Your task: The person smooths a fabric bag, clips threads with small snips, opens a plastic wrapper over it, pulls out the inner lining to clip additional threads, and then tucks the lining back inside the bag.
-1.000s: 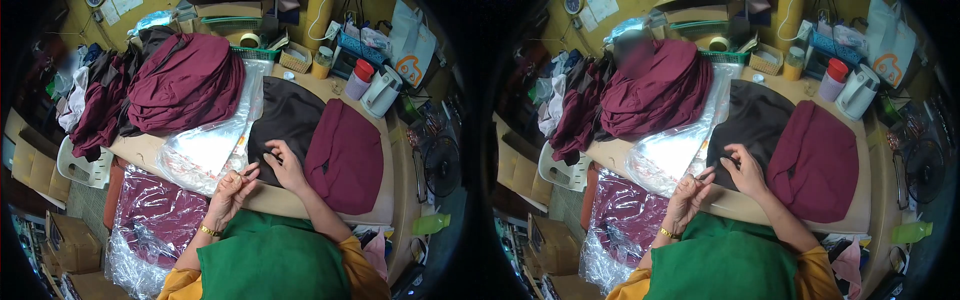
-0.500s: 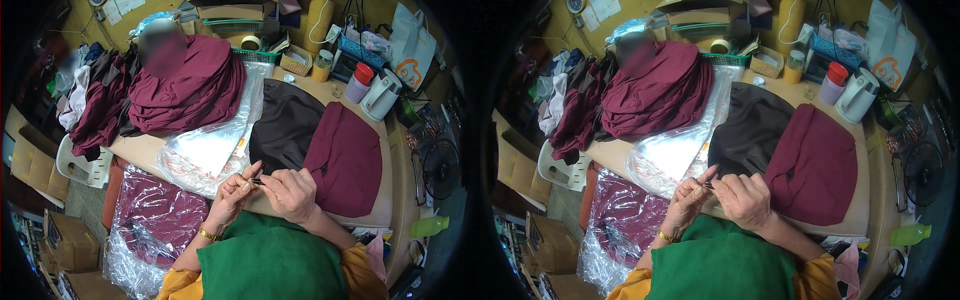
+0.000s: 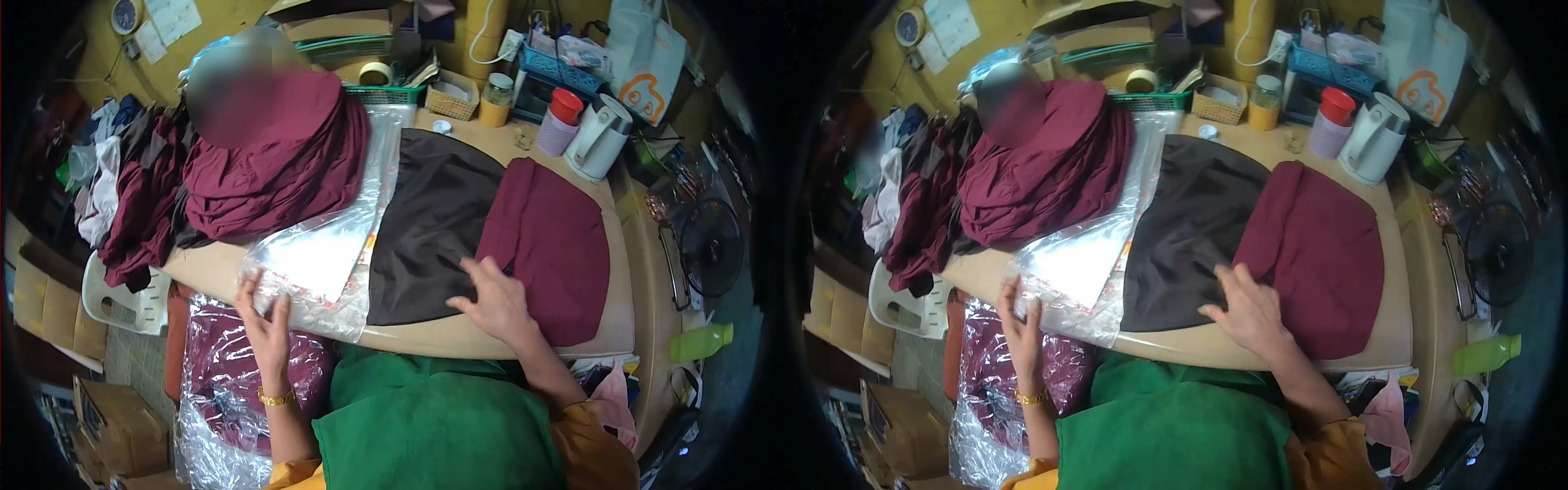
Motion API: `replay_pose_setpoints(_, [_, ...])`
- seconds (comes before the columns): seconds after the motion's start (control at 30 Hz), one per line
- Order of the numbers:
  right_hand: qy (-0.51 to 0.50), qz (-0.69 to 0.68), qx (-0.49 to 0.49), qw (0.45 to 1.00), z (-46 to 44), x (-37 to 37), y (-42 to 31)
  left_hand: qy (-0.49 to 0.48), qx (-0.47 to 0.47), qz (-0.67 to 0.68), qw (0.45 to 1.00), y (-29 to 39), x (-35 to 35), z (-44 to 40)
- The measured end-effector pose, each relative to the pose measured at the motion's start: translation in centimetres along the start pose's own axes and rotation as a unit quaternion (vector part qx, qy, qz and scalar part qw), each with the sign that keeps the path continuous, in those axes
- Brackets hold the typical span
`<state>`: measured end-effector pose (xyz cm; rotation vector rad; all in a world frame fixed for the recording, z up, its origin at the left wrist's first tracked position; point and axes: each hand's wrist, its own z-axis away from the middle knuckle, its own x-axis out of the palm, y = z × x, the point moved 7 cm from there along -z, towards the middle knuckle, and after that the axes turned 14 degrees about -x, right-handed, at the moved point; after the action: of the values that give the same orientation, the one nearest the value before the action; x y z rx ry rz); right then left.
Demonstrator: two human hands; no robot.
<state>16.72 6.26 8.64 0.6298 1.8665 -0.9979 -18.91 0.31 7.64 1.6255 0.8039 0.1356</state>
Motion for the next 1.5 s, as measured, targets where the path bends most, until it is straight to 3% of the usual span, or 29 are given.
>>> replay_pose_setpoints(0.03, [0.003,0.003,0.007,1.000,0.7,1.2,0.4,-0.036,-0.001,-0.065,0.997,1.4,0.9,0.1])
replay_pose_setpoints(0.07, [-0.009,-0.005,-0.026,1.000,1.2,2.6,0.0,-0.179,-0.144,0.001,0.973,1.4,3.8,1.6])
replay_pose_setpoints(0.13, [-0.021,-0.010,-0.056,0.998,1.5,2.9,-0.4,-0.293,-0.138,-0.113,0.939,2.4,8.1,3.7])
replay_pose_setpoints(0.2, [0.003,-0.211,-0.083,0.974,1.2,1.8,-1.1,-0.316,-0.081,-0.353,0.877,3.3,10.7,4.1])
replay_pose_setpoints(0.23, [0.047,-0.168,-0.048,0.983,1.0,-0.2,-0.9,-0.319,-0.077,-0.353,0.876,2.9,10.9,4.0])
replay_pose_setpoints(0.33, [0.093,0.004,0.088,0.992,0.8,-3.6,3.8,-0.333,0.001,-0.238,0.912,1.8,11.8,3.9])
replay_pose_setpoints(0.37, [0.078,-0.022,0.135,0.988,1.1,-3.5,6.2,-0.363,-0.068,-0.020,0.929,1.2,11.9,4.0])
replay_pose_setpoints(0.43, [0.034,-0.190,0.191,0.962,0.9,-2.1,9.3,-0.419,-0.314,0.239,0.818,-1.6,10.9,4.6])
replay_pose_setpoints(0.47, [0.035,-0.191,0.191,0.962,0.4,-0.8,10.1,-0.420,-0.314,0.238,0.818,-1.9,11.4,4.5])
replay_pose_setpoints(0.53, [0.083,-0.438,0.046,0.894,-2.5,2.7,8.4,-0.308,-0.344,0.434,0.773,-1.8,12.3,1.6])
replay_pose_setpoints(0.6, [0.070,-0.587,0.044,0.805,-5.9,2.5,3.9,-0.313,-0.257,0.590,0.698,3.0,13.0,-3.0])
replay_pose_setpoints(0.67, [0.064,-0.747,0.007,0.661,-9.3,1.2,-1.0,-0.373,-0.088,0.622,0.683,13.0,11.4,-7.3])
replay_pose_setpoints(0.73, [0.121,-0.834,-0.018,0.538,-11.3,-2.3,-5.5,-0.379,-0.021,0.590,0.712,23.1,9.8,-6.9])
replay_pose_setpoints(0.77, [0.134,-0.851,-0.020,0.508,-11.5,-3.7,-6.3,-0.377,-0.019,0.591,0.713,25.9,9.4,-6.4])
replay_pose_setpoints(0.8, [0.120,-0.866,-0.040,0.483,-11.2,-4.6,-6.4,-0.458,0.007,0.480,0.748,29.1,9.9,-4.8])
replay_pose_setpoints(0.83, [0.156,-0.849,0.020,0.505,-11.1,-5.1,-5.6,-0.531,0.034,0.358,0.767,31.2,10.8,-3.2])
replay_pose_setpoints(0.87, [0.189,-0.826,-0.013,0.531,-10.7,-5.9,-4.4,-0.582,0.125,0.244,0.766,32.3,12.5,-1.9])
replay_pose_setpoints(0.93, [0.323,-0.734,-0.130,0.583,-9.4,-7.6,0.5,-0.610,0.391,0.046,0.688,32.1,16.1,1.0])
replay_pose_setpoints(0.97, [0.372,-0.706,-0.108,0.593,-8.2,-7.1,3.7,-0.608,0.393,-0.032,0.689,29.5,18.3,2.6])
replay_pose_setpoints(1.03, [0.388,-0.683,0.175,0.593,-3.4,-2.5,13.5,-0.615,0.376,-0.136,0.680,21.9,22.1,6.8])
replay_pose_setpoints(1.1, [0.387,-0.589,0.213,0.676,-1.5,-1.5,19.4,-0.708,0.303,-0.169,0.615,13.5,25.9,11.8])
replay_pose_setpoints(1.13, [0.358,-0.449,0.207,0.792,-1.7,-1.7,21.2,-0.725,0.273,-0.260,0.576,12.6,25.1,13.5])
replay_pose_setpoints(1.17, [0.316,-0.295,0.193,0.881,-2.3,-1.9,22.2,-0.698,0.322,-0.206,0.606,11.9,24.6,14.8])
replay_pose_setpoints(1.23, [0.249,-0.256,0.190,0.914,-3.9,-0.6,23.6,-0.667,0.363,-0.149,0.633,10.8,23.6,16.3])
replay_pose_setpoints(1.27, [0.184,-0.216,0.180,0.942,-4.9,0.2,24.0,-0.684,0.318,-0.106,0.648,10.6,23.1,16.3])
replay_pose_setpoints(1.33, [0.193,-0.169,0.170,0.951,-6.4,0.9,24.2,-0.697,0.266,-0.062,0.663,10.8,21.7,15.3])
replay_pose_setpoints(1.4, [0.204,-0.123,0.160,0.958,-6.9,0.8,22.5,-0.627,0.192,-0.013,0.755,12.2,18.6,10.5])
replay_pose_setpoints(1.47, [0.196,-0.174,0.065,0.963,-7.2,-2.8,15.3,-0.540,0.115,-0.118,0.825,12.4,14.9,5.8])
replay_pose_setpoints(1.5, [0.128,-0.223,0.025,0.966,-6.7,-3.3,10.8,-0.496,0.025,-0.098,0.862,10.7,13.2,3.9])
